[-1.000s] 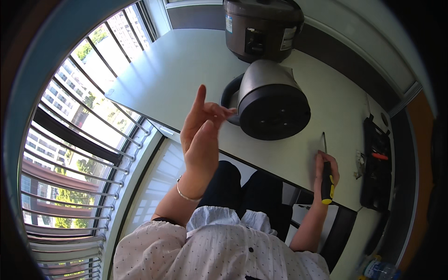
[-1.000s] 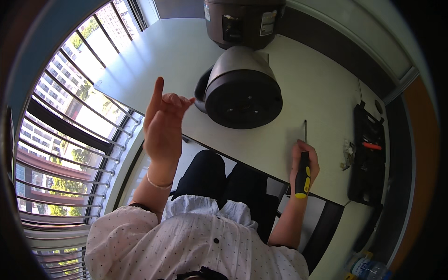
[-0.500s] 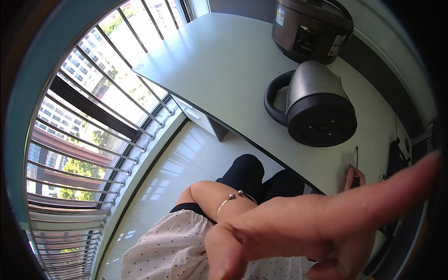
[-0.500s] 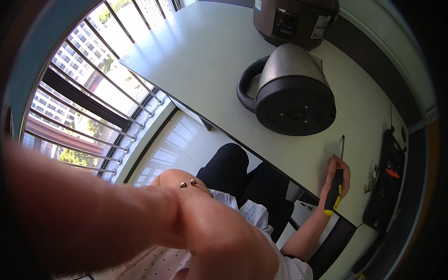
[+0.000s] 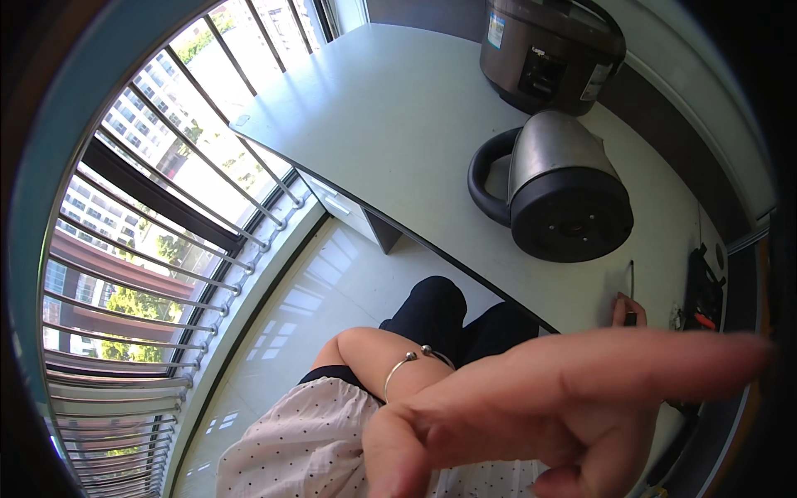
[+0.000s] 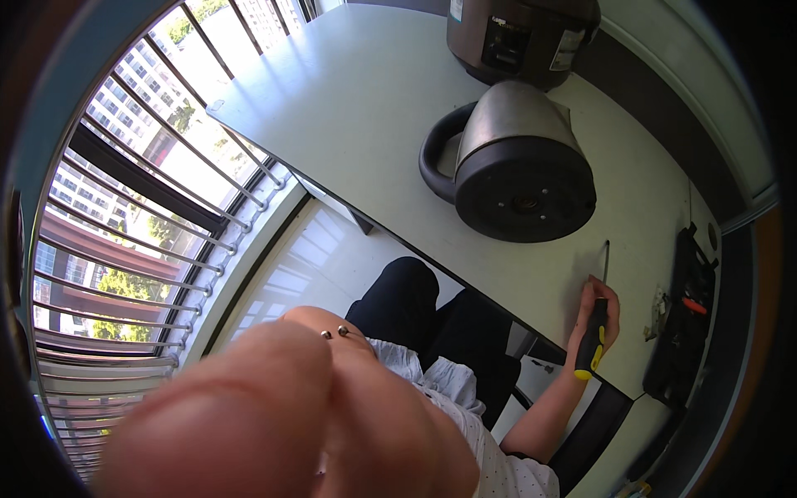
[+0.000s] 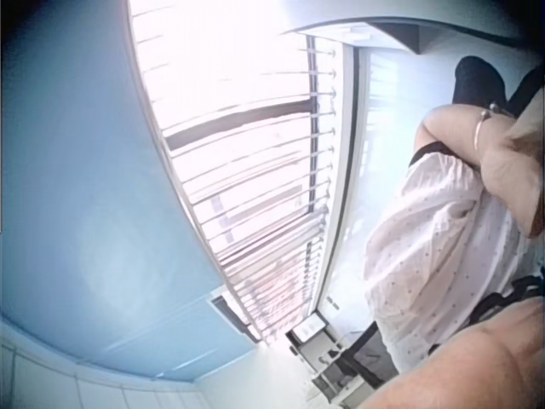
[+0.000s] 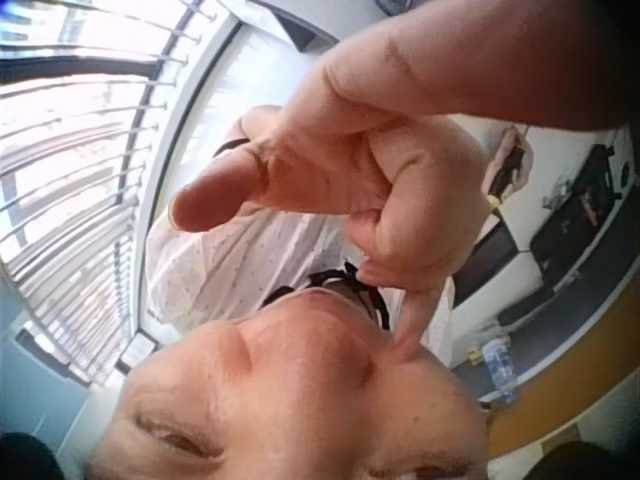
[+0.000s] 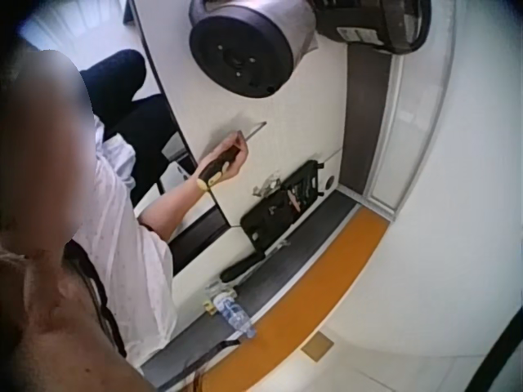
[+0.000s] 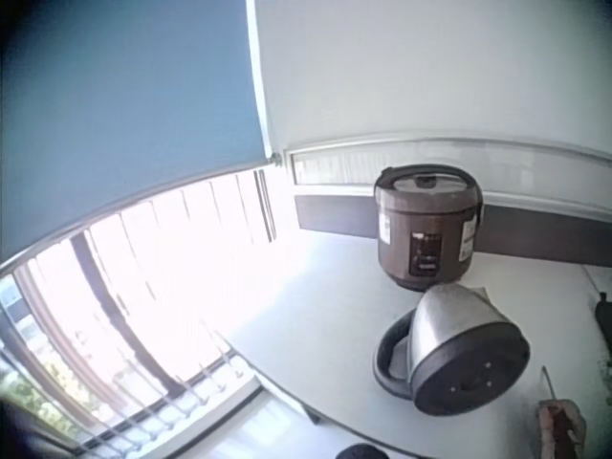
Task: The person uses a screwdriver to remove screws from the base of an electric kettle, then detaches the base cover to expose the internal components. They reattach the base cover and place the kettle upright.
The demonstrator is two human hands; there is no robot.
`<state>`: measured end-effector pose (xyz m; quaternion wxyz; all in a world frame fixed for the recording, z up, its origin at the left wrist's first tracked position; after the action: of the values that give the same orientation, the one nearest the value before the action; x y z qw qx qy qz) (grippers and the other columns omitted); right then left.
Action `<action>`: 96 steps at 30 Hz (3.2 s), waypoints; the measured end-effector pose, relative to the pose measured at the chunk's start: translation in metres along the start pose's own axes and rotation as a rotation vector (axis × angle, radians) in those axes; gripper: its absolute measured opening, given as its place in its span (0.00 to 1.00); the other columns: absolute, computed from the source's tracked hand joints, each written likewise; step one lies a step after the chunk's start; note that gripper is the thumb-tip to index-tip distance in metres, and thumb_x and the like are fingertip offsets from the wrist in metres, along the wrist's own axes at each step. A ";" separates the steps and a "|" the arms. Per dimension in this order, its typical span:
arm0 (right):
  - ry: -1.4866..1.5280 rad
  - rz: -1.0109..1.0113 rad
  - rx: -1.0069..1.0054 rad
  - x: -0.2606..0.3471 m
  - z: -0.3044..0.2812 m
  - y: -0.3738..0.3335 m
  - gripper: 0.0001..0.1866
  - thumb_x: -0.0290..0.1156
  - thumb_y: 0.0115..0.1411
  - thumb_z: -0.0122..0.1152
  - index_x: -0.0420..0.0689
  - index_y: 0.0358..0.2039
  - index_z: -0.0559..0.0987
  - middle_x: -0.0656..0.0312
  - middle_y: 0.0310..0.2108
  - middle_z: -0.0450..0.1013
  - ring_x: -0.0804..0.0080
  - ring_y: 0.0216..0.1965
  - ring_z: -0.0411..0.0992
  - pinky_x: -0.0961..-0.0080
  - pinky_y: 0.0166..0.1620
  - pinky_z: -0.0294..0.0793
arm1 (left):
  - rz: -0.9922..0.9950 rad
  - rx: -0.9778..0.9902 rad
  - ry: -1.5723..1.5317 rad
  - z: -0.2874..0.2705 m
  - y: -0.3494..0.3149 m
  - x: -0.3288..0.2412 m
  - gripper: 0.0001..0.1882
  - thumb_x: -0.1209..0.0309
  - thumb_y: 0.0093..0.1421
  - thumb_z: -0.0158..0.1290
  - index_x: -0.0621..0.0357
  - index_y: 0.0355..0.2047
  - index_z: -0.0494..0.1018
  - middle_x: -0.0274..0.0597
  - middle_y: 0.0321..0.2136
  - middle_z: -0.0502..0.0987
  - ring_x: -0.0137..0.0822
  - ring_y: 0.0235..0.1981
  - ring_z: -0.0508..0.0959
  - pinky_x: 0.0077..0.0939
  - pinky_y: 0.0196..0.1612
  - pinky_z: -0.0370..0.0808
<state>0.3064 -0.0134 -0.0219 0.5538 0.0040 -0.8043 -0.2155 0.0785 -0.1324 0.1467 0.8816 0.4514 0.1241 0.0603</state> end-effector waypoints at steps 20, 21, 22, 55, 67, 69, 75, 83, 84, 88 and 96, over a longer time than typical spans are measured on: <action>-0.147 -0.108 0.021 -0.006 -0.003 0.003 0.13 0.37 0.58 0.60 0.41 0.36 0.78 0.61 0.35 0.76 0.74 0.38 0.72 0.77 0.46 0.69 | 0.058 0.028 -0.015 0.003 0.003 -0.003 0.45 0.51 0.62 0.45 0.52 0.65 0.27 0.45 0.30 0.69 0.38 0.26 0.71 0.40 0.32 0.77; -0.110 -0.087 0.015 -0.009 -0.003 0.004 0.13 0.37 0.59 0.60 0.41 0.37 0.78 0.62 0.35 0.76 0.74 0.38 0.72 0.77 0.46 0.69 | 0.073 0.027 -0.025 0.003 0.004 -0.003 0.46 0.51 0.62 0.45 0.52 0.65 0.26 0.45 0.30 0.69 0.38 0.26 0.71 0.40 0.32 0.77; -0.072 -0.067 0.009 -0.012 -0.003 0.005 0.13 0.37 0.59 0.60 0.41 0.37 0.78 0.62 0.35 0.76 0.74 0.38 0.72 0.77 0.46 0.69 | 0.090 0.017 -0.023 0.001 0.004 -0.005 0.46 0.51 0.62 0.45 0.52 0.65 0.26 0.45 0.30 0.69 0.38 0.26 0.71 0.40 0.32 0.77; -0.058 -0.086 -0.016 0.007 0.007 0.001 0.08 0.28 0.56 0.62 0.40 0.35 0.77 0.63 0.27 0.74 0.79 0.30 0.69 0.83 0.37 0.69 | -0.253 -0.008 0.335 -0.020 0.013 -0.088 0.25 0.75 0.44 0.64 0.49 0.44 0.70 0.44 0.41 0.74 0.42 0.48 0.70 0.50 0.52 0.70; -0.080 -0.203 -0.053 0.008 0.006 -0.001 0.07 0.25 0.54 0.64 0.40 0.34 0.76 0.61 0.26 0.73 0.75 0.28 0.71 0.81 0.36 0.70 | 0.053 -0.097 1.305 -0.082 0.013 -0.046 0.30 0.70 0.59 0.43 0.65 0.62 0.54 0.56 0.48 0.71 0.49 0.51 0.73 0.43 0.50 0.72; -0.075 -0.235 -0.056 0.013 0.008 -0.002 0.07 0.24 0.54 0.64 0.41 0.33 0.76 0.61 0.25 0.73 0.75 0.28 0.70 0.81 0.35 0.70 | -0.005 -0.340 1.473 -0.124 0.002 -0.049 0.29 0.74 0.55 0.54 0.59 0.58 0.63 0.49 0.49 0.72 0.42 0.53 0.70 0.39 0.54 0.68; 0.091 -0.157 -0.026 -0.003 -0.003 -0.005 0.09 0.17 0.52 0.60 0.40 0.34 0.75 0.62 0.26 0.71 0.75 0.26 0.70 0.80 0.33 0.71 | -0.345 -0.359 1.810 -0.196 -0.023 -0.044 0.32 0.66 0.52 0.60 0.53 0.57 0.65 0.45 0.50 0.69 0.41 0.55 0.67 0.40 0.59 0.61; -0.111 -0.334 -0.040 0.005 0.017 0.000 0.07 0.28 0.51 0.63 0.42 0.30 0.74 0.54 0.29 0.71 0.54 0.31 0.71 0.66 0.35 0.71 | -0.462 -0.237 2.044 -0.222 -0.054 -0.047 0.37 0.66 0.43 0.65 0.62 0.55 0.65 0.47 0.50 0.70 0.47 0.55 0.65 0.44 0.64 0.50; -0.156 -0.347 -0.060 0.005 0.008 -0.002 0.09 0.25 0.50 0.63 0.43 0.32 0.75 0.55 0.30 0.72 0.56 0.31 0.72 0.68 0.35 0.72 | -0.454 -0.131 2.144 -0.219 -0.048 -0.037 0.36 0.66 0.43 0.65 0.63 0.53 0.66 0.48 0.49 0.70 0.48 0.55 0.65 0.44 0.65 0.48; -0.167 -0.350 -0.070 0.006 -0.002 -0.004 0.07 0.29 0.53 0.61 0.43 0.31 0.74 0.55 0.30 0.71 0.56 0.33 0.71 0.67 0.36 0.71 | -0.479 -0.177 2.038 -0.225 -0.046 -0.027 0.33 0.67 0.44 0.64 0.65 0.51 0.68 0.49 0.49 0.71 0.49 0.54 0.65 0.45 0.64 0.49; -0.114 -0.365 -0.062 0.010 -0.001 -0.006 0.07 0.30 0.53 0.61 0.42 0.29 0.73 0.54 0.28 0.69 0.54 0.33 0.69 0.64 0.36 0.69 | -0.315 -0.189 2.000 -0.219 -0.041 -0.007 0.35 0.68 0.46 0.65 0.67 0.53 0.67 0.50 0.46 0.69 0.44 0.46 0.70 0.34 0.49 0.67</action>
<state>0.3022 -0.0216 -0.0149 0.4590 0.1206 -0.8131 -0.3370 0.0117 0.0135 -0.0087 0.4036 0.1012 0.8574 0.3030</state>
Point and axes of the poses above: each hand's wrist, its own y-axis towards the middle knuckle, its own z-axis out of the palm, x = y × z, the point moved 2 cm from there along y, towards the middle knuckle
